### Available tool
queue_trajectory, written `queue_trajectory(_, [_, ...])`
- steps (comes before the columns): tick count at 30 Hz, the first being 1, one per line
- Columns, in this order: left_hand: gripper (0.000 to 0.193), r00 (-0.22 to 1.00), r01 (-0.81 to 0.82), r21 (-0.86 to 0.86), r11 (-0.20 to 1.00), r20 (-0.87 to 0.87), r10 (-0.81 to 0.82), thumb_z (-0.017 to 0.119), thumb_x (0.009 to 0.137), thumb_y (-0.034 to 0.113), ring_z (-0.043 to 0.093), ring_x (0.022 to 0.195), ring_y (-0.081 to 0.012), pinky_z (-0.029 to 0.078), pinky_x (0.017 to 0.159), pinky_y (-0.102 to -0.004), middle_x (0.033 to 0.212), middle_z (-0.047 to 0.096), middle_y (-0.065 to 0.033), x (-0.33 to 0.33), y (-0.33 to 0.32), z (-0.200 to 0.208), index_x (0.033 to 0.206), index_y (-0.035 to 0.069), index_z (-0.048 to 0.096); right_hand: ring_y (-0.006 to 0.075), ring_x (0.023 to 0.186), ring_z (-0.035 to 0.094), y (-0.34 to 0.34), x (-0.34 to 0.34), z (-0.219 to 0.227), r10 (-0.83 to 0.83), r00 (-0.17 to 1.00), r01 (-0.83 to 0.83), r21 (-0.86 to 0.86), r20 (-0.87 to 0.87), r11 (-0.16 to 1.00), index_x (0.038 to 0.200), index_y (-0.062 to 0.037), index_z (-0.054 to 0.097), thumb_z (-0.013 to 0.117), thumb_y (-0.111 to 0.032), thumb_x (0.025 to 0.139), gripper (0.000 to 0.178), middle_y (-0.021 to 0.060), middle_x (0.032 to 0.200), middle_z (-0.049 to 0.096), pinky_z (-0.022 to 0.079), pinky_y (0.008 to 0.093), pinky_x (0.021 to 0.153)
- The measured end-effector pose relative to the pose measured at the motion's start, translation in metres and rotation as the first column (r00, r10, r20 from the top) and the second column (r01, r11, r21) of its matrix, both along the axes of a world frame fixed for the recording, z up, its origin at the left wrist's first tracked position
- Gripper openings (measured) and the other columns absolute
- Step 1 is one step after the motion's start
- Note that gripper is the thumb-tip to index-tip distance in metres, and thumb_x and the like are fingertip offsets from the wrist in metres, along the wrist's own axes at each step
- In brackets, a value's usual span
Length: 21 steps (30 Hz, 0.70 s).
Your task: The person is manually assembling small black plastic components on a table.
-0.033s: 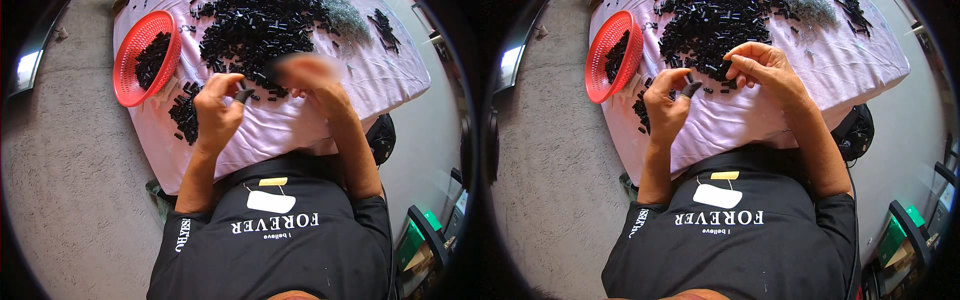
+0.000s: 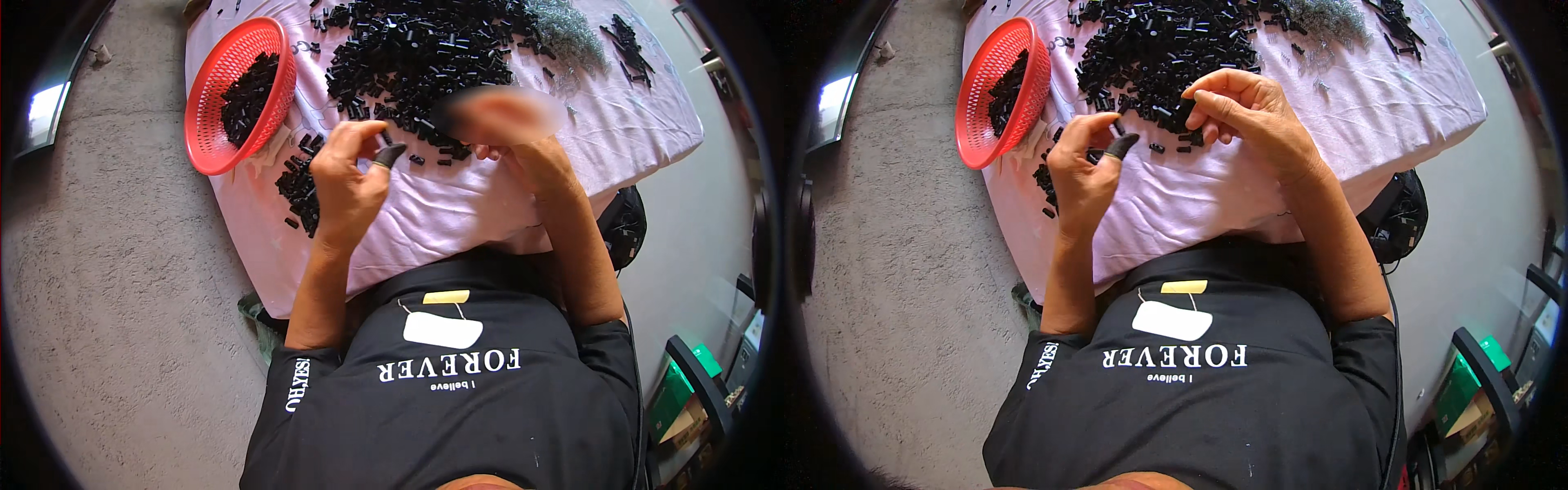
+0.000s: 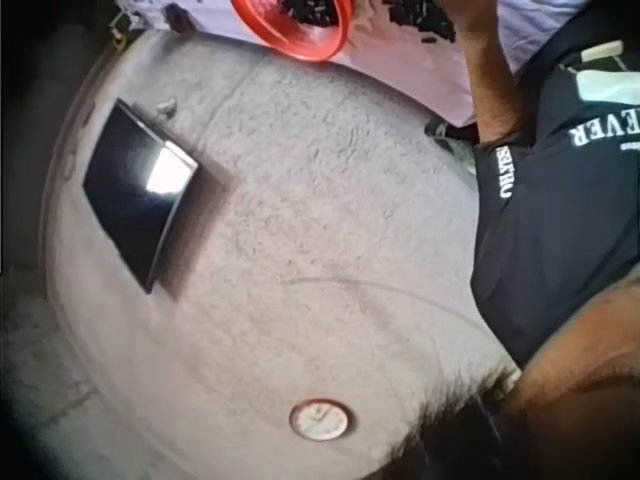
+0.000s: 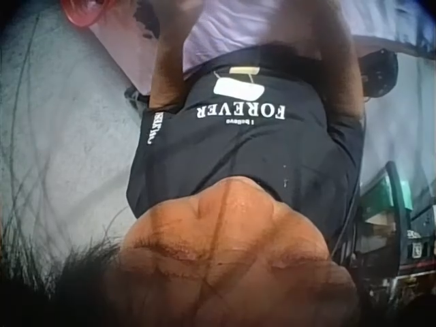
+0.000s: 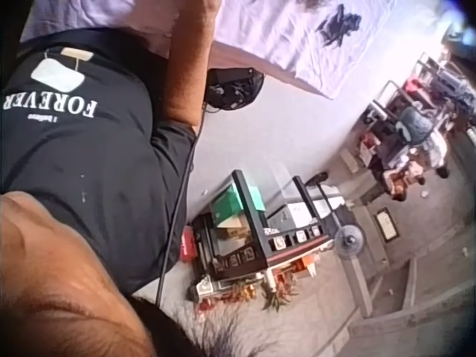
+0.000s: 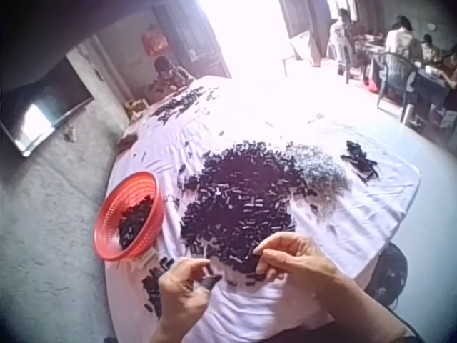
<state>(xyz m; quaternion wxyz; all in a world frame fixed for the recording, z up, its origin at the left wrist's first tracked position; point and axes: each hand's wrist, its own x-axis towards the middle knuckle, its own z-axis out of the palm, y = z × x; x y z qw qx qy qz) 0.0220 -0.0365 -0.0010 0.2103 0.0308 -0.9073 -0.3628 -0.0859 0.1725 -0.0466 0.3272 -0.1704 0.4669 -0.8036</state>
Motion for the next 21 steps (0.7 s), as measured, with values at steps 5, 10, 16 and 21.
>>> queue_trajectory(5, [0.03,0.981,-0.163,-0.144,0.976,0.083,0.176,0.069,0.07,-0.005,0.057,0.067,-0.0181,0.049,0.064,-0.0299,0.082,0.06,-0.0079,0.012,-0.027,-0.007,0.099,0.001,0.066,0.0047,0.068,0.063,-0.002,0.0,-0.002,-0.056,0.997,0.058,0.038,-0.06,0.998,0.107,-0.0054,0.068,0.065,-0.021,0.096,0.02,0.0039,0.084,0.071,0.046,0.0168,0.059])
queue_trajectory(10, [0.035,0.958,-0.228,-0.259,0.939,0.111,0.263,0.059,0.067,-0.006,0.06,0.075,-0.0231,0.051,0.07,-0.0338,0.089,0.061,-0.0098,0.018,-0.04,-0.011,0.1,0.001,0.066,0.0054,0.068,0.063,-0.003,-0.003,-0.009,-0.185,0.98,0.186,0.011,-0.08,0.982,0.107,-0.0052,0.068,0.065,-0.02,0.096,0.019,0.0048,0.086,0.071,0.047,0.0176,0.06])
queue_trajectory(16, [0.032,1.0,-0.003,-0.105,0.994,0.012,0.004,0.057,0.069,-0.011,0.062,0.086,-0.0295,0.051,0.072,-0.0375,0.093,0.061,-0.0126,0.0,-0.011,-0.006,0.096,0.003,0.067,0.0059,0.069,0.064,-0.002,-0.004,-0.011,-0.235,0.972,0.236,-0.09,0.015,0.968,0.107,-0.0047,0.068,0.064,-0.018,0.097,0.017,0.0055,0.087,0.071,0.049,0.0187,0.062])
queue_trajectory(21, [0.032,0.987,0.154,-0.078,0.985,0.054,-0.15,0.057,0.067,-0.009,0.061,0.087,-0.0325,0.05,0.079,-0.04,0.091,0.06,-0.0132,-0.021,0.013,-0.01,0.095,0.003,0.067,0.0052,0.069,0.064,-0.004,-0.004,-0.01,-0.2,0.98,0.199,-0.056,-0.006,0.978,0.106,-0.0059,0.068,0.064,-0.018,0.097,0.016,0.0043,0.087,0.071,0.048,0.0176,0.062])
